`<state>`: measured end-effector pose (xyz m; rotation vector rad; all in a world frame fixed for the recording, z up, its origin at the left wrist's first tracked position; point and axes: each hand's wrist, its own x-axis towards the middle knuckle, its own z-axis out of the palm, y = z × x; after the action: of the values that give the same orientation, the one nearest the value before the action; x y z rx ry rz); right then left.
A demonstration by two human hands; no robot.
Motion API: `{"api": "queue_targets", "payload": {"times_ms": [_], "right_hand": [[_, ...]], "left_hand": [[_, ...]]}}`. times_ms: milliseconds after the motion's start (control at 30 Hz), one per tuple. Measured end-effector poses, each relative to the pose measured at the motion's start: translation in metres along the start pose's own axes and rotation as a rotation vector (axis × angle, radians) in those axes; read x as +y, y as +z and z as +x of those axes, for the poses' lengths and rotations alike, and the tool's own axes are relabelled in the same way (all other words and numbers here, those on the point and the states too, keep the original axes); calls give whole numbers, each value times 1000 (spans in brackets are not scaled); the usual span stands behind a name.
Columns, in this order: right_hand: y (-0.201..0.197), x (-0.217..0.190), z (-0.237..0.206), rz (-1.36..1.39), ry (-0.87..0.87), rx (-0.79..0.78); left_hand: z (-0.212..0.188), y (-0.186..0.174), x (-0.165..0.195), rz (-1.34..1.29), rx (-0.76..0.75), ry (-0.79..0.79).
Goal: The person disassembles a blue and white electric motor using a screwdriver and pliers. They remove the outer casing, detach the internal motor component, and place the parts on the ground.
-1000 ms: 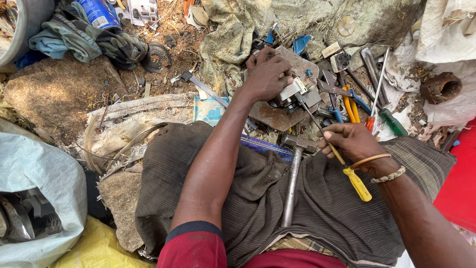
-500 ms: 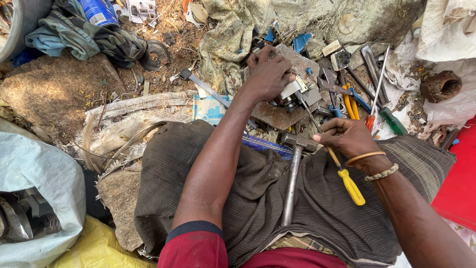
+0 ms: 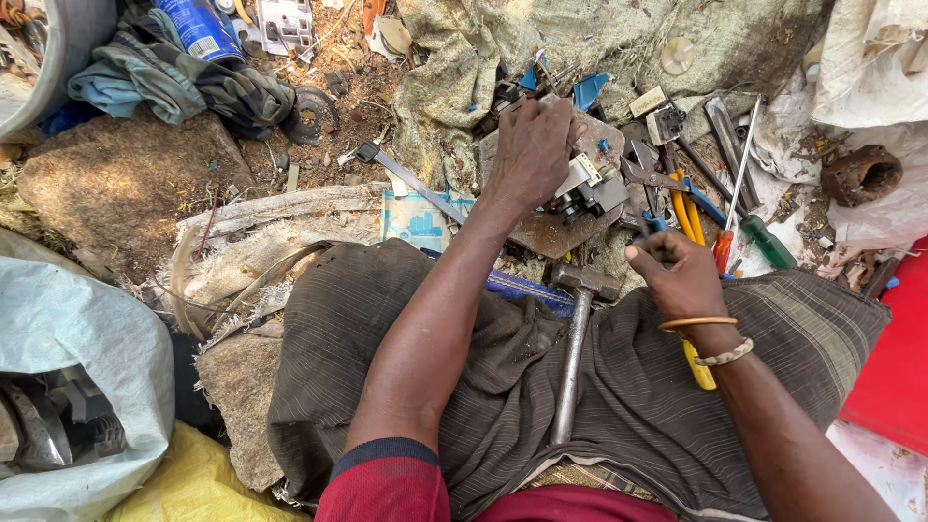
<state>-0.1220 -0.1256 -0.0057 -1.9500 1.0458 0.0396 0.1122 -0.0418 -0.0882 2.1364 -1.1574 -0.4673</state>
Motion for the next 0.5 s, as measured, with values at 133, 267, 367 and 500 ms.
{"api": "queue_targets", "payload": {"times_ms": [133, 267, 367, 500], "right_hand": [[14, -22, 5, -177, 126, 67], [31, -44, 21, -398, 13, 179], [45, -44, 25, -424, -222, 278], [55, -25, 26, -496, -532, 365]], "left_hand": [[-6, -11, 13, 94, 95, 143], [-9, -13, 17, -20, -5, 68], [-10, -11, 13, -62, -57, -5], [-8, -7, 10, -148, -101, -72]]}}
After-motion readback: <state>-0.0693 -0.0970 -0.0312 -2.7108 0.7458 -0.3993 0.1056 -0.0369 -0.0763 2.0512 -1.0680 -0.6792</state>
